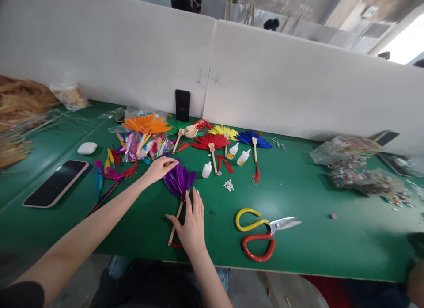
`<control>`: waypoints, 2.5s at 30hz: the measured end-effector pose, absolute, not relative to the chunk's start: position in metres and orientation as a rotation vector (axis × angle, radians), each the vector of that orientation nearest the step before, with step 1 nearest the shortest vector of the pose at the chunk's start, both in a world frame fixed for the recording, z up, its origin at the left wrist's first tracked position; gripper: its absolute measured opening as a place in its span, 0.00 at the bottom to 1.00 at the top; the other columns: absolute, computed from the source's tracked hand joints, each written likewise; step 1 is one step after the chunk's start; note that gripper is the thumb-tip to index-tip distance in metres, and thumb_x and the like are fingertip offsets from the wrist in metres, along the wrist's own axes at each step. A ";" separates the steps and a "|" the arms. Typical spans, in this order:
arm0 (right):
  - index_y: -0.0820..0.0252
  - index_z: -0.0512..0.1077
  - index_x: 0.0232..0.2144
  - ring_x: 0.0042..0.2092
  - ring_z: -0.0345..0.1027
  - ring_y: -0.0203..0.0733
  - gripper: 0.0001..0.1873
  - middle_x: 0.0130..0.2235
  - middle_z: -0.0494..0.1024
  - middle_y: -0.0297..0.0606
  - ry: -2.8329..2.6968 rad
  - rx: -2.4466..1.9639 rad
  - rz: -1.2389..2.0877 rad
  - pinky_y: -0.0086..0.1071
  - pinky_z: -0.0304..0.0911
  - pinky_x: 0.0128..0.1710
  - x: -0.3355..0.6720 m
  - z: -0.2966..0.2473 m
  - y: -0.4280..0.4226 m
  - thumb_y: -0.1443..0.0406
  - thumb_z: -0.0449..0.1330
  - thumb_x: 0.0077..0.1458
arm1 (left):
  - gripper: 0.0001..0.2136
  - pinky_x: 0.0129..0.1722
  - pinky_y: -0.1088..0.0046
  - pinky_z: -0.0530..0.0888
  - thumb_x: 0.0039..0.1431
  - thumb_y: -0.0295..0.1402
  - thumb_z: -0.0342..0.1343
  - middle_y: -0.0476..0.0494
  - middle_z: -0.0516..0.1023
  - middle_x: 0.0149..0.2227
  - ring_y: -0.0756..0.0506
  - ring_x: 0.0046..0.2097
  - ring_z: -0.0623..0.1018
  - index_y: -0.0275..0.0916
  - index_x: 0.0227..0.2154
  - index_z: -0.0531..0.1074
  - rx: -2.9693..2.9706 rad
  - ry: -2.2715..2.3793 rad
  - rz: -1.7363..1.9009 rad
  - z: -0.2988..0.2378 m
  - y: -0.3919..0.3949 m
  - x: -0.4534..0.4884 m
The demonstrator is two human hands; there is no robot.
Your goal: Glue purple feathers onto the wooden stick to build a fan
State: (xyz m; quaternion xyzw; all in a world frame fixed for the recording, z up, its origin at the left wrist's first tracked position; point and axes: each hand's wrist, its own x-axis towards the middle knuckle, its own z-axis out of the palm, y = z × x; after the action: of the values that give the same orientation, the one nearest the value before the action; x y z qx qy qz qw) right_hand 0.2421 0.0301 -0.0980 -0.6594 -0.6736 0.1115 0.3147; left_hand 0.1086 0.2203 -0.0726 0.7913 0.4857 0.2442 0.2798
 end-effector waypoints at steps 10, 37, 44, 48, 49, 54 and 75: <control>0.58 0.48 0.61 0.63 0.38 0.54 0.37 0.63 0.48 0.48 -1.768 -1.754 0.341 0.52 0.52 0.56 0.242 -0.097 0.030 0.52 0.54 0.53 | 0.16 0.25 0.75 0.59 0.49 0.45 0.54 0.48 0.70 0.22 0.50 0.24 0.65 0.34 0.28 0.75 1.997 1.217 0.595 -0.068 0.229 0.118; 0.54 0.50 0.60 0.63 0.37 0.53 0.35 0.63 0.46 0.45 -1.802 -1.752 0.365 0.51 0.51 0.57 0.243 -0.093 0.029 0.53 0.55 0.54 | 0.15 0.23 0.76 0.58 0.48 0.44 0.54 0.54 0.57 0.17 0.52 0.22 0.61 0.35 0.26 0.74 1.971 1.354 0.628 -0.078 0.219 0.095; 0.54 0.52 0.60 0.63 0.38 0.53 0.33 0.63 0.46 0.45 -1.803 -1.738 0.361 0.51 0.51 0.57 0.244 -0.093 0.029 0.54 0.55 0.54 | 0.17 0.24 0.75 0.59 0.50 0.46 0.52 0.51 0.64 0.18 0.50 0.23 0.64 0.35 0.27 0.75 2.035 1.366 0.606 -0.082 0.220 0.096; 0.54 0.52 0.60 0.64 0.37 0.53 0.33 0.63 0.45 0.45 -1.807 -1.739 0.364 0.51 0.51 0.57 0.244 -0.093 0.029 0.54 0.54 0.54 | 0.19 0.31 0.74 0.65 0.54 0.46 0.47 0.44 0.75 0.28 0.46 0.30 0.72 0.36 0.29 0.76 2.024 1.353 0.617 -0.078 0.222 0.092; 0.54 0.52 0.60 0.64 0.37 0.53 0.33 0.63 0.45 0.44 -1.807 -1.740 0.364 0.50 0.51 0.57 0.243 -0.094 0.029 0.54 0.54 0.54 | 0.20 0.33 0.73 0.65 0.55 0.46 0.46 0.44 0.77 0.31 0.45 0.33 0.74 0.36 0.30 0.76 2.012 1.351 0.626 -0.076 0.222 0.090; 0.54 0.48 0.61 0.63 0.38 0.53 0.36 0.63 0.46 0.45 -1.782 -1.738 0.368 0.51 0.50 0.57 0.243 -0.093 0.030 0.54 0.55 0.54 | 0.19 0.40 0.73 0.66 0.57 0.43 0.43 0.44 0.78 0.39 0.43 0.41 0.75 0.38 0.33 0.76 1.954 1.396 0.658 -0.066 0.222 0.080; 0.60 0.69 0.24 0.28 0.69 0.39 0.12 0.24 0.74 0.35 -0.868 -1.434 0.927 0.32 0.66 0.32 0.259 -0.043 0.018 0.58 0.61 0.48 | 0.19 0.22 0.77 0.59 0.58 0.47 0.43 0.51 0.67 0.19 0.51 0.20 0.64 0.39 0.32 0.73 1.867 1.457 0.703 -0.047 0.153 0.059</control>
State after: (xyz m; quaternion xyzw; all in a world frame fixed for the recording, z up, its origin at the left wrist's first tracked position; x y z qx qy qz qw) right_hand 0.2589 0.0180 -0.0431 -0.6124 -0.3706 0.3960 0.5751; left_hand 0.0589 0.1529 -0.0474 0.7136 0.5570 0.2688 0.3291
